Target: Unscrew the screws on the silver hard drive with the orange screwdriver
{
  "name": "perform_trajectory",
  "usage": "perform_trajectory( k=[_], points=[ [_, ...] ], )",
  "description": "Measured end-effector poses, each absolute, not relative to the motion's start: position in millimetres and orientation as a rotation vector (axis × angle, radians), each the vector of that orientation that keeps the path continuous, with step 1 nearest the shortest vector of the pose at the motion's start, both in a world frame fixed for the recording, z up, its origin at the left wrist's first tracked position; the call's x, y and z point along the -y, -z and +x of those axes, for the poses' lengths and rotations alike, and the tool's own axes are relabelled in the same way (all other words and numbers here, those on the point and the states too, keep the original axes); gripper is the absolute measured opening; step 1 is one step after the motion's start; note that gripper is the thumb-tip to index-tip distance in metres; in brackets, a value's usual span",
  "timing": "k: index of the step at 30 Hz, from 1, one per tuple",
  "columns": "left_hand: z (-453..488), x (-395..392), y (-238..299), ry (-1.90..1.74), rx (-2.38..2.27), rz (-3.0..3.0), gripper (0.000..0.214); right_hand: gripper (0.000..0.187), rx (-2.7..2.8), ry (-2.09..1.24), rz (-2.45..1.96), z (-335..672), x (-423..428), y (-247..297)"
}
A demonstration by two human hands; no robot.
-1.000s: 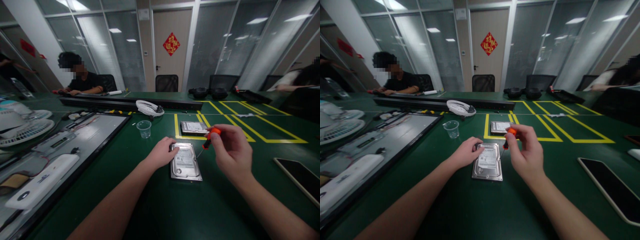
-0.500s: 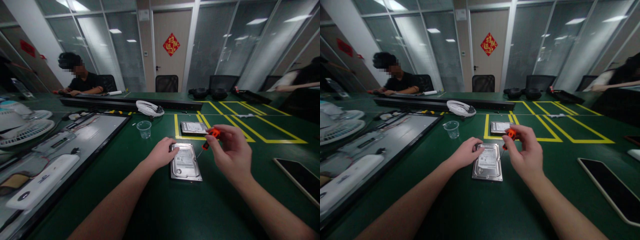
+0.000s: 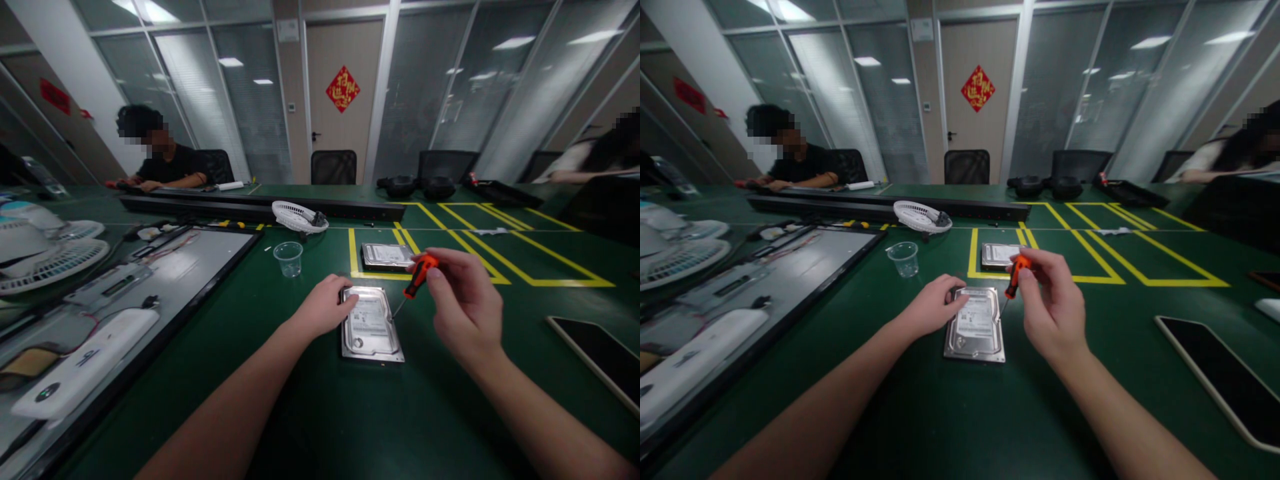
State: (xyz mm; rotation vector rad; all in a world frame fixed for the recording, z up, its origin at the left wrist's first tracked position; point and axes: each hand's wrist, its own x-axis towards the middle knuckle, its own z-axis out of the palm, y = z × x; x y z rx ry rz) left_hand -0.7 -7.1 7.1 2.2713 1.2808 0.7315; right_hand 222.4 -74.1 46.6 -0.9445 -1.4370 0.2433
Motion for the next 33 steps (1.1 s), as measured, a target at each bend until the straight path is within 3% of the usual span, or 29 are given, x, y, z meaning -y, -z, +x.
perform_trajectory(
  k=[9,21,33],
  points=[
    [-0.2,8.6,-9.5,-0.722,-1.285,2.253,0.033,0.033,1.464,-0.088,-0.974,222.8,70.0,-47.7],
    [-0.1,6.9,-5.8,-0.753,-1.263,2.264,0.034,0.039,1.485,-0.132,-0.953,222.9,69.8,-45.1],
    [-1.4,7.7,-7.8,-0.735,-1.269,2.259,0.034,0.024,1.444,-0.234,-0.92,219.9,76.8,-51.6]
  ],
)
